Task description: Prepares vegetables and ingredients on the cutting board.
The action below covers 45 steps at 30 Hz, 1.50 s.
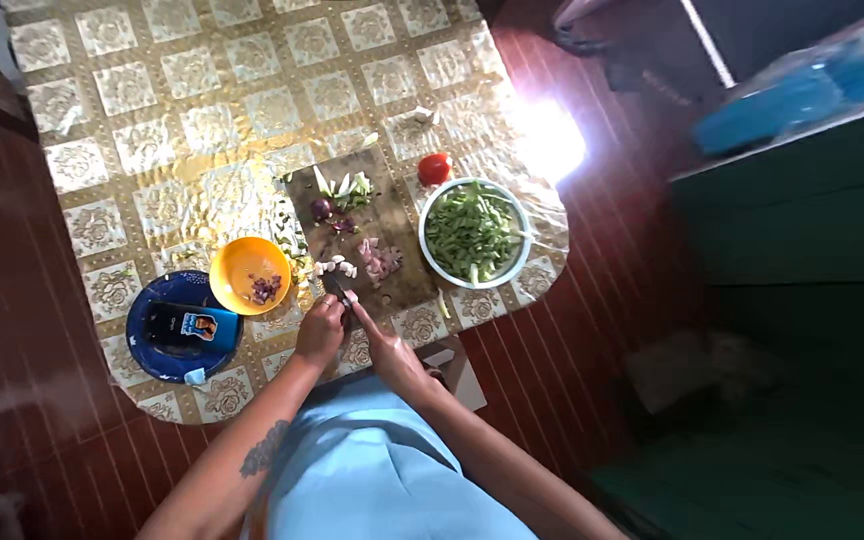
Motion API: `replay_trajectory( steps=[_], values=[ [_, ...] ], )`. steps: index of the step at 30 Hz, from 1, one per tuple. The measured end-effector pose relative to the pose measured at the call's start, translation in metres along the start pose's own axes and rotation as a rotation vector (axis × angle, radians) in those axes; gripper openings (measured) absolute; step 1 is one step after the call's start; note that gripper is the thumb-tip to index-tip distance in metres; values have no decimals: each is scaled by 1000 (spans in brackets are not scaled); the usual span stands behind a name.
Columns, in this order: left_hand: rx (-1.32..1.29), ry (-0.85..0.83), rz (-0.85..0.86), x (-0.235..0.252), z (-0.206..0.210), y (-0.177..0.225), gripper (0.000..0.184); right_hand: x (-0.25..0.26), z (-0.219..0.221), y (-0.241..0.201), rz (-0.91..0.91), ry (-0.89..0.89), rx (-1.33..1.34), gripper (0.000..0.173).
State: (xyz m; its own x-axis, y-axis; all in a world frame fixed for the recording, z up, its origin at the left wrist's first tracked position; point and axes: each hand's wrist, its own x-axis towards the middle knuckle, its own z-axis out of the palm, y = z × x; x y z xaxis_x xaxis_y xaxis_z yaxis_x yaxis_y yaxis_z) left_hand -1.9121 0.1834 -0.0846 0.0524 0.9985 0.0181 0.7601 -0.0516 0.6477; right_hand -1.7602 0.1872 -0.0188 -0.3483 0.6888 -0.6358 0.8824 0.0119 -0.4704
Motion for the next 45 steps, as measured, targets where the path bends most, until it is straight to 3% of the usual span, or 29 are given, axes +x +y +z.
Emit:
replay_trajectory(
  steps=[14,17,22,27,34,37,41,45],
  values=[
    [25,-38,-58,8,-2,10,11,9,7,3,49,32,-9,68],
    [-29,-29,-176,12,-7,15,14,-10,13,16,44,14,9,68],
    [-225,-13,-425,20,-15,21,15,-8,-21,13,78,-104,-48,66],
    [-113,-135,-354,22,-14,25,28,-4,-12,10,115,-97,-61,68],
    [73,-233,-226,20,-7,29,21,-3,-11,-1,153,-110,-47,70],
    [-64,-57,-233,18,-9,29,15,-4,-15,7,116,-59,-44,66],
    [-121,165,-69,22,-18,19,13,-14,-35,8,92,-4,-108,59],
    [-146,185,18,35,-23,13,15,-14,-59,0,129,-17,-198,60]
  ],
)
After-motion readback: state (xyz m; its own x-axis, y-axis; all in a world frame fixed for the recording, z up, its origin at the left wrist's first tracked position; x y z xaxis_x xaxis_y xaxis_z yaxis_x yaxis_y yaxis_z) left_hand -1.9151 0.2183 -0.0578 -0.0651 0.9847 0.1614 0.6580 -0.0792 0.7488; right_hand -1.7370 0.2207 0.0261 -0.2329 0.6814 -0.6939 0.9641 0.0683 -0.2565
